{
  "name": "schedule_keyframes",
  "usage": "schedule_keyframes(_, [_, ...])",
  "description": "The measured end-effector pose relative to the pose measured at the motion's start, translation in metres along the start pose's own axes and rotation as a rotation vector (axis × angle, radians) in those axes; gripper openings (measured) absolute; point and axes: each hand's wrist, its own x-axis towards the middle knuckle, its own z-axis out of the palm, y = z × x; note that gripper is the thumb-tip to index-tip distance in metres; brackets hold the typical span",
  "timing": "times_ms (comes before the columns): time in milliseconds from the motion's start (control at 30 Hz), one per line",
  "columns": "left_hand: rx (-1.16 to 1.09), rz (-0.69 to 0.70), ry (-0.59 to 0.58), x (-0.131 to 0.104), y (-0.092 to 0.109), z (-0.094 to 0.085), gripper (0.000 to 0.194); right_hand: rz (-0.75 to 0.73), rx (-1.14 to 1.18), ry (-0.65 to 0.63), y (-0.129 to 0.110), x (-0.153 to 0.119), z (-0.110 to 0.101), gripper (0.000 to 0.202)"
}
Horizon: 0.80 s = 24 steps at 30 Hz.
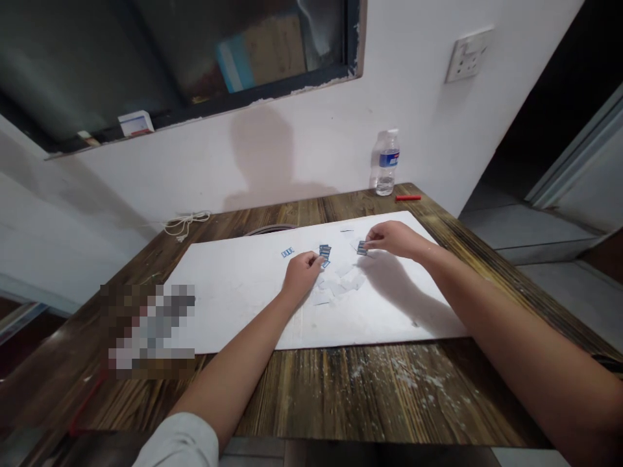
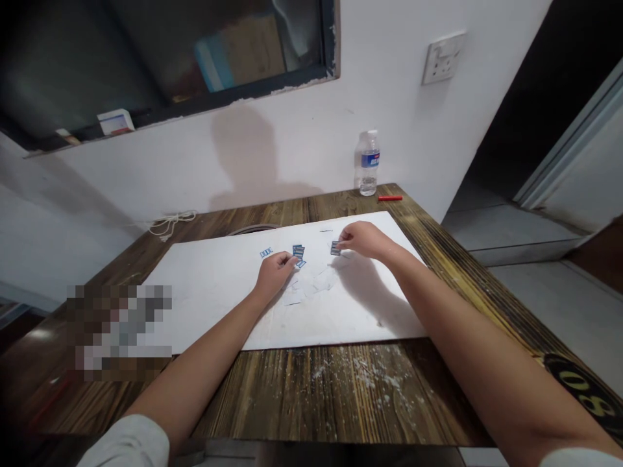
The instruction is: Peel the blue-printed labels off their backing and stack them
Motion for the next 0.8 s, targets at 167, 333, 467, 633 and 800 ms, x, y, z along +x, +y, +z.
schedule_keyframes(167, [-0.062, -0.028, -0.013, 0.001, -0.003, 0.002, 0.024, -0.087, 0.223, 0.009, -0.030, -0.010, 0.024, 0.017])
schedule_keyframes(333, [-0.073, 0.052, -0.068, 0.000, -0.004, 0.001, 0.024, -0.104, 0.205, 0.083, -0.036, -0.014, 0.045, 0.015])
schedule_keyframes(467, [-0.069, 0.098, -0.091, -0.001, -0.003, 0.000, 0.024, -0.088, 0.223, 0.123, -0.036, -0.014, 0.050, 0.015])
schedule_keyframes(633, [-0.092, 0.091, -0.101, -0.001, -0.003, -0.001, 0.024, -0.109, 0.250, 0.119, -0.038, -0.016, 0.052, 0.016])
schedule_keyframes(800, [-0.103, 0.103, -0.105, 0.000, -0.004, -0.001, 0.024, -0.133, 0.243, 0.127, -0.039, -0.017, 0.052, 0.014])
